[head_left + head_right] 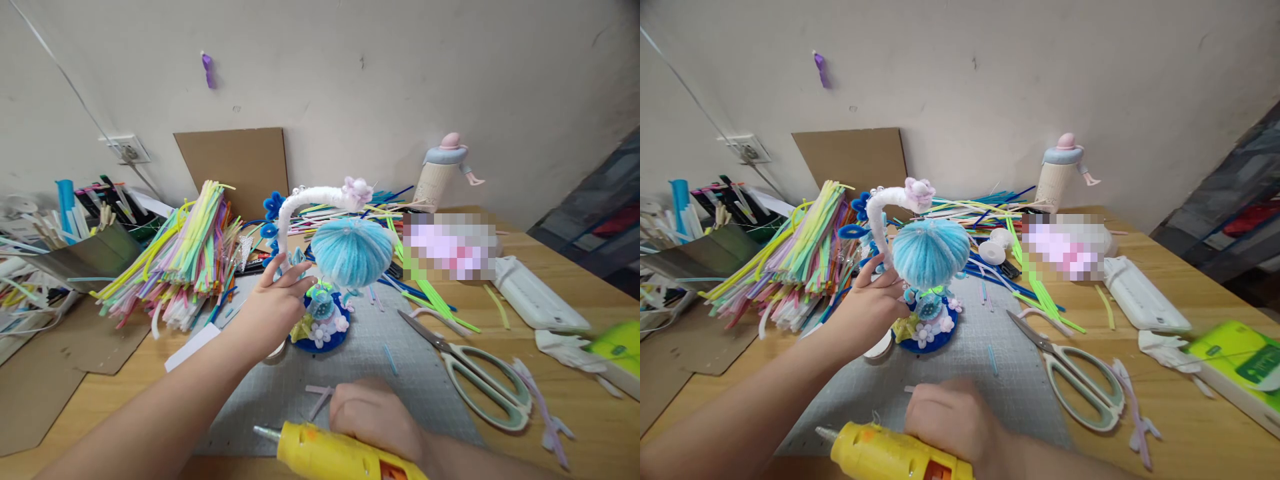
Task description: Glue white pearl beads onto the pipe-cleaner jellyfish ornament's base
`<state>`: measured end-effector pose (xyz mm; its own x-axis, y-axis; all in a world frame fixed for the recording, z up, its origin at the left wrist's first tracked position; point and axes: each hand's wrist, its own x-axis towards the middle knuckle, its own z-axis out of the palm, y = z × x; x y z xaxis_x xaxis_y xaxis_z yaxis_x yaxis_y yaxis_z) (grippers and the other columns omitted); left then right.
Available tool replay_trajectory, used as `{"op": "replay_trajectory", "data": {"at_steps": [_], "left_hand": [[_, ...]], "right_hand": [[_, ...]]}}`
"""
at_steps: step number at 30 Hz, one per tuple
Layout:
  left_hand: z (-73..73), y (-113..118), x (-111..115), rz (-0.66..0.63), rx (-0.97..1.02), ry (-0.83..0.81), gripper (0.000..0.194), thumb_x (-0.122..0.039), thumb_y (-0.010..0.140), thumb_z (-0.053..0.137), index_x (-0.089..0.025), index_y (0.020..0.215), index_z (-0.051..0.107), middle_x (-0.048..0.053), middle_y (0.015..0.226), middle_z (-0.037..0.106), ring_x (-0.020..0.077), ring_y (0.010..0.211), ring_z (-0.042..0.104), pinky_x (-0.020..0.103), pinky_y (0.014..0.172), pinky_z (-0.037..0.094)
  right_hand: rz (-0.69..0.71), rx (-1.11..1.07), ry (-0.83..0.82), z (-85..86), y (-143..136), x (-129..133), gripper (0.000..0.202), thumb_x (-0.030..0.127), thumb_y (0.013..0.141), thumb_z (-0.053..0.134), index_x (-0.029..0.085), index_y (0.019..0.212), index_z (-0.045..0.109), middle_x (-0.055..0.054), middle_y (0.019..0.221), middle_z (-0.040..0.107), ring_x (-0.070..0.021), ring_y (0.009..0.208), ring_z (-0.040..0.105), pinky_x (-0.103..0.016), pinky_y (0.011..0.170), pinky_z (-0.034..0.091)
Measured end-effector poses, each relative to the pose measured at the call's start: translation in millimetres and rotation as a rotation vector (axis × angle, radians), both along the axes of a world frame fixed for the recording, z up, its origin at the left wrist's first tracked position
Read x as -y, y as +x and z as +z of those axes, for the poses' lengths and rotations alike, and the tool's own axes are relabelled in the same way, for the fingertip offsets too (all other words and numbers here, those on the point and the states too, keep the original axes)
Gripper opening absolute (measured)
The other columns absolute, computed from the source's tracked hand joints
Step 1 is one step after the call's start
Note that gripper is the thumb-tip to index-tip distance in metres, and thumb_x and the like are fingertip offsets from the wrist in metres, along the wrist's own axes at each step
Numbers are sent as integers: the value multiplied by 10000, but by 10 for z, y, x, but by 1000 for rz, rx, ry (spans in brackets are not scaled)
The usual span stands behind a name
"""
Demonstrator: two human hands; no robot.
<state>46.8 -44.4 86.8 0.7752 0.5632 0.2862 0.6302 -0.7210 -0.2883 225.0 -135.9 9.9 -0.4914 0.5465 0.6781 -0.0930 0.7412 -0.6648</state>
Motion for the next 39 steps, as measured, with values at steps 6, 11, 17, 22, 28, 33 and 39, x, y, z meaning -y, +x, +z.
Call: {"op": "replay_trajectory", "data": {"at_steps": [6, 11, 17, 22, 28, 33, 39], "left_hand": [[0, -1, -17, -8, -21, 6, 265, -90, 773, 593, -244, 580, 689, 14, 759, 661, 239, 1176, 514, 531, 1154, 84], [13, 8, -26, -16, -31, 8, 262, -81, 753, 608, -245, 562, 683, 17, 702, 642, 238, 1155, 522, 536, 1147, 124], [43, 27, -30, -11, -53, -3, 266, -69, 744, 610, -239, 551, 676, 18, 698, 640, 245, 1135, 531, 544, 1134, 172], [35, 3, -35, -19, -37, -17, 278, -71, 753, 606, -261, 568, 690, 3, 720, 653, 231, 1120, 540, 529, 1138, 166], [60, -37, -15, 21, -42, 14, 264, -71, 789, 559, -264, 684, 706, 0, 821, 685, 218, 1096, 558, 524, 1122, 205], [11, -83, 35, 74, -37, 97, 246, -66, 790, 538, -240, 706, 690, 10, 994, 692, 209, 1147, 535, 461, 1140, 176], [-97, -143, 109, 91, -7, 153, 197, -84, 770, 556, -229, 717, 680, 4, 1187, 646, 212, 1256, 452, 445, 1163, 20]], "right_hand": [[-1, -15, -18, -29, 1, 23, 335, 460, 941, 355, 249, 689, 424, 19, 595, 511, -150, 493, 488, -274, 444, 318], [19, 1, -31, -58, 2, 19, 319, 459, 936, 370, 254, 696, 418, 20, 600, 504, -151, 510, 490, -271, 462, 331], [25, 20, -49, -43, 6, 14, 306, 464, 926, 380, 258, 699, 400, 18, 612, 503, -153, 510, 493, -271, 462, 331], [27, 23, -41, -28, 19, 7, 326, 485, 933, 340, 259, 705, 396, 19, 614, 489, -152, 504, 485, -273, 452, 321], [27, 16, -33, -18, 11, 4, 307, 465, 935, 347, 260, 711, 395, 19, 615, 491, -153, 504, 490, -271, 450, 329], [20, 3, -31, -30, 3, 14, 321, 475, 937, 336, 258, 712, 405, 19, 610, 503, -151, 512, 499, -260, 473, 364], [12, 5, -29, -57, 4, 22, 325, 444, 943, 362, 249, 695, 439, 13, 611, 522, -149, 527, 501, -260, 494, 378]]}}
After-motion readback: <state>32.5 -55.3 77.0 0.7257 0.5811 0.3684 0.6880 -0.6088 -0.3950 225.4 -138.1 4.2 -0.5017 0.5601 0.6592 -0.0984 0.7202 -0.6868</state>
